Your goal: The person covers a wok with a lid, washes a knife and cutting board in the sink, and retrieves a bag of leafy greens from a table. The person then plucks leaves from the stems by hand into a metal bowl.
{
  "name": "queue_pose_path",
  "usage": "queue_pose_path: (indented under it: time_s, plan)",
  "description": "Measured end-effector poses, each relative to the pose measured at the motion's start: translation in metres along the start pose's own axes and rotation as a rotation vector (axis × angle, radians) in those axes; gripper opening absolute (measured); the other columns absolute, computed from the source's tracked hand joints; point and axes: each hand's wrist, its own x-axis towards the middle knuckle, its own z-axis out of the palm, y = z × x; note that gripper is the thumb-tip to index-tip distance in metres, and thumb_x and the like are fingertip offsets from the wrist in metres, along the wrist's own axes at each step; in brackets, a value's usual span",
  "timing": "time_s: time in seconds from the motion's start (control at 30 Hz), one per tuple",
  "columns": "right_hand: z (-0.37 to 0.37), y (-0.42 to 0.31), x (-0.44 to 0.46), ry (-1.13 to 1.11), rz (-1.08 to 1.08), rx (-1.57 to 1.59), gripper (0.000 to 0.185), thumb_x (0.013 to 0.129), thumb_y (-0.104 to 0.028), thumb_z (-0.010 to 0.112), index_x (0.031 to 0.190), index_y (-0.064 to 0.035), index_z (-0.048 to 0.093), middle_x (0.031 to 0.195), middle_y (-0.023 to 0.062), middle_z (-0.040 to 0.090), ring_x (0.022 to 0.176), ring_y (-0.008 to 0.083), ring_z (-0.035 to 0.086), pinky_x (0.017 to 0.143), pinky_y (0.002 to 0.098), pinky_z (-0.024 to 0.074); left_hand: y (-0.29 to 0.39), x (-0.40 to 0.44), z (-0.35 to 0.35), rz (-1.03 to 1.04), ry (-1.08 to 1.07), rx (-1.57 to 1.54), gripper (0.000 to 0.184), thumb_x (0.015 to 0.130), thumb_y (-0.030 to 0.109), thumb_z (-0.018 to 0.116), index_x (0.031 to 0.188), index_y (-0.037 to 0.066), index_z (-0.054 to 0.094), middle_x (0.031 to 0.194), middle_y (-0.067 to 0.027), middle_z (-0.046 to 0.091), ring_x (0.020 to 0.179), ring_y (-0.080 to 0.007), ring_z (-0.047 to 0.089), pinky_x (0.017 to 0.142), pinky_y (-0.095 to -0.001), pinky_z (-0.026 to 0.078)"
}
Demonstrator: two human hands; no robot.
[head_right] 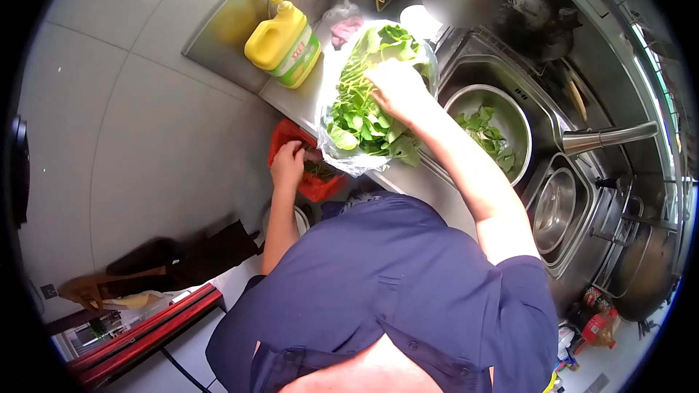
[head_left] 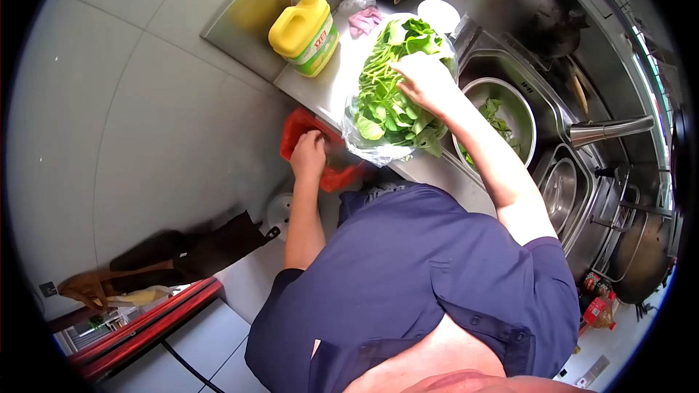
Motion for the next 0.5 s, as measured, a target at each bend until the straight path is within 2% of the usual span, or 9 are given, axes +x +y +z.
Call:
queue_pose_path:
  time_s: [0.03,0.13,0.17,0.2,0.27,0.3,0.37,0.47,0.5]
  plan:
    - [0.003,0.005,0.005,-0.358,0.043,-0.201,0.010,0.076,-0.014,0.065,0.086,-0.0090,0.065,0.075,0.0071,0.060,0.073,0.0269,0.059,0.069,0.0392,0.0478,0.016,0.004,-0.011,0.035,0.108,-0.045,0.015,0.084,0.013,0.060,0.099,0.007,0.062,0.095,-0.0112,0.063,0.087,-0.0305,0.062,0.074,-0.0406,0.049]
    - [-0.020,0.003,0.010,-0.098,0.057,0.057,0.009,0.077,-0.013,0.065,0.085,-0.0101,0.066,0.075,0.0076,0.062,0.073,0.0274,0.060,0.071,0.0385,0.0483,0.050,0.015,-0.038,0.117,0.321,-0.281,0.011,0.084,0.010,0.061,0.093,0.004,0.062,0.092,-0.0112,0.062,0.082,-0.0298,0.061,0.072,-0.0369,0.049]
    - [-0.038,-0.006,0.014,0.049,0.123,0.112,0.007,0.079,-0.013,0.065,0.085,-0.0101,0.066,0.078,0.0083,0.063,0.078,0.0284,0.061,0.073,0.0377,0.0490,0.056,0.019,-0.042,0.201,0.363,-0.340,0.011,0.086,0.005,0.061,0.096,0.000,0.063,0.083,-0.0066,0.063,0.072,-0.0150,0.059,0.064,-0.0246,0.046]
    - [-0.057,-0.011,0.018,0.066,0.160,0.088,0.011,0.082,-0.013,0.065,0.091,-0.0081,0.067,0.083,0.0083,0.066,0.078,0.0238,0.063,0.074,0.0327,0.0498,0.068,0.023,-0.050,0.197,0.302,-0.484,0.012,0.086,0.005,0.061,0.097,0.000,0.063,0.084,-0.0051,0.062,0.073,-0.0128,0.058,0.064,-0.0235,0.045]
    - [-0.076,-0.015,0.015,0.030,0.554,0.649,0.015,0.083,-0.012,0.065,0.096,-0.0048,0.067,0.084,0.0070,0.067,0.075,0.0154,0.063,0.071,0.0263,0.0492,0.102,0.028,-0.066,0.194,0.160,-0.767,0.014,0.088,0.005,0.061,0.100,0.000,0.063,0.086,-0.0020,0.062,0.075,-0.0083,0.056,0.065,-0.0213,0.045]
    - [-0.080,-0.017,0.011,0.042,0.654,0.880,0.017,0.084,-0.010,0.062,0.098,-0.0013,0.067,0.083,0.0051,0.067,0.073,0.0086,0.059,0.069,0.0218,0.0471,0.117,0.033,-0.067,0.232,0.075,-0.818,0.017,0.088,0.005,0.061,0.104,0.000,0.062,0.089,-0.0014,0.062,0.077,-0.0074,0.056,0.065,-0.0208,0.045]
    - [-0.087,-0.022,0.004,-0.048,0.712,0.950,0.016,0.085,-0.010,0.061,0.096,-0.0002,0.067,0.081,0.0039,0.066,0.072,0.0081,0.058,0.068,0.0215,0.0466,0.153,0.040,-0.076,0.244,-0.169,-0.999,0.028,0.088,0.005,0.062,0.115,0.001,0.059,0.096,-0.0035,0.062,0.082,-0.0077,0.056,0.067,-0.0212,0.046]
    - [-0.091,-0.027,-0.008,-0.129,0.696,0.912,0.018,0.089,-0.013,0.056,0.096,0.0006,0.066,0.077,0.0030,0.063,0.069,0.0076,0.056,0.066,0.0222,0.0461,0.186,0.049,-0.067,0.230,-0.370,-1.253,0.022,0.089,0.004,0.061,0.109,-0.003,0.061,0.084,-0.0069,0.065,0.071,-0.0111,0.059,0.065,-0.0228,0.048]
    - [-0.094,-0.029,-0.012,-0.124,0.725,0.890,0.019,0.089,-0.013,0.056,0.097,0.0005,0.066,0.077,0.0032,0.063,0.069,0.0077,0.056,0.066,0.0227,0.0462,0.198,0.048,-0.067,0.186,-0.352,-1.296,0.017,0.088,0.004,0.061,0.102,-0.004,0.063,0.078,-0.0080,0.065,0.066,-0.0120,0.059,0.065,-0.0231,0.047]
